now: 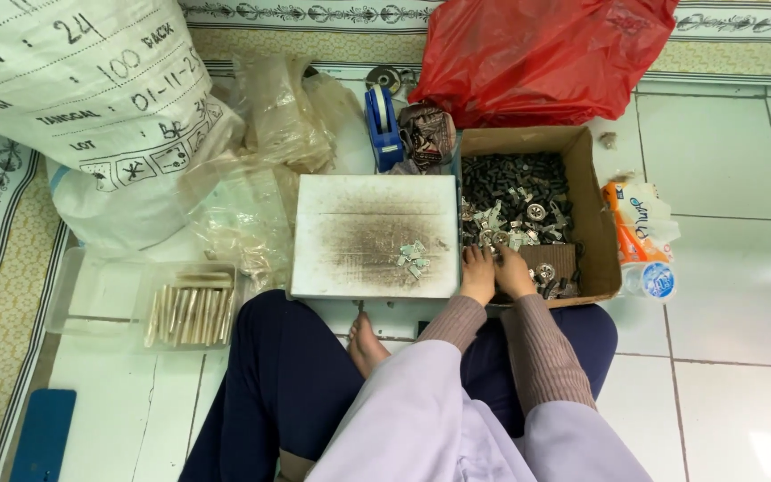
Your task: The person sits on the floor and picks small metal parts from a cardboard box, placing them into a clear plastic bag. They then fold the bag and insert a wooden stick to secure it.
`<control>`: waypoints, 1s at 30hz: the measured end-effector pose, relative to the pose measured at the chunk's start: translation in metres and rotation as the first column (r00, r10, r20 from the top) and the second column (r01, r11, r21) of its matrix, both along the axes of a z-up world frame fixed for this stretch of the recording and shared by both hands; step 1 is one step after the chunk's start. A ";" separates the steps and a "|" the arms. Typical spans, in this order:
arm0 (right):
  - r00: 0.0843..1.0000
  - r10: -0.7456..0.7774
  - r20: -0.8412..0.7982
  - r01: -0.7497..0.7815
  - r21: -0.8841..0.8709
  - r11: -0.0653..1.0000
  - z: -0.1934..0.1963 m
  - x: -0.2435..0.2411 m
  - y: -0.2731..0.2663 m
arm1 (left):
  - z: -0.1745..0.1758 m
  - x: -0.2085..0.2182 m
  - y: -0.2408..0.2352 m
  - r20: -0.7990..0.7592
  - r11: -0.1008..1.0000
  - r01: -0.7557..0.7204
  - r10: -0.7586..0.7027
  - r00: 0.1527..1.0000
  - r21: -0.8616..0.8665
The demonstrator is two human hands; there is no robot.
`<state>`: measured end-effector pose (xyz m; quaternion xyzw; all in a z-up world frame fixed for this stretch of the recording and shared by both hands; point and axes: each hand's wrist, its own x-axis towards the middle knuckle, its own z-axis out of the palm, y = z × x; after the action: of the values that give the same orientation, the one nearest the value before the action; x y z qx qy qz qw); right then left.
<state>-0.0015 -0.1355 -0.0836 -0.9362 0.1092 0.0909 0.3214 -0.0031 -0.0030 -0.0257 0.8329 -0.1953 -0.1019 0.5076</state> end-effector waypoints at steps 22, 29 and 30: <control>0.993 -0.019 -0.116 -0.016 -0.290 0.957 -0.034 -0.003 -0.008 | -0.041 0.012 -0.019 0.095 0.967 -0.097 0.077 0.992 0.236; 0.951 -0.294 0.101 0.270 0.198 0.942 0.027 -0.010 0.012 | -0.027 0.019 -0.014 0.011 0.972 -0.147 0.147 0.989 0.183; 0.938 -0.318 0.138 0.282 0.226 0.932 0.028 -0.010 0.012 | -0.013 0.021 -0.012 -0.107 0.981 -0.182 0.188 0.976 0.064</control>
<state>-0.0118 -0.1233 -0.0553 -0.8751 0.2132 -0.0301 0.4335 0.0184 -0.0145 -0.0387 0.8538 -0.0853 -0.1060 0.5026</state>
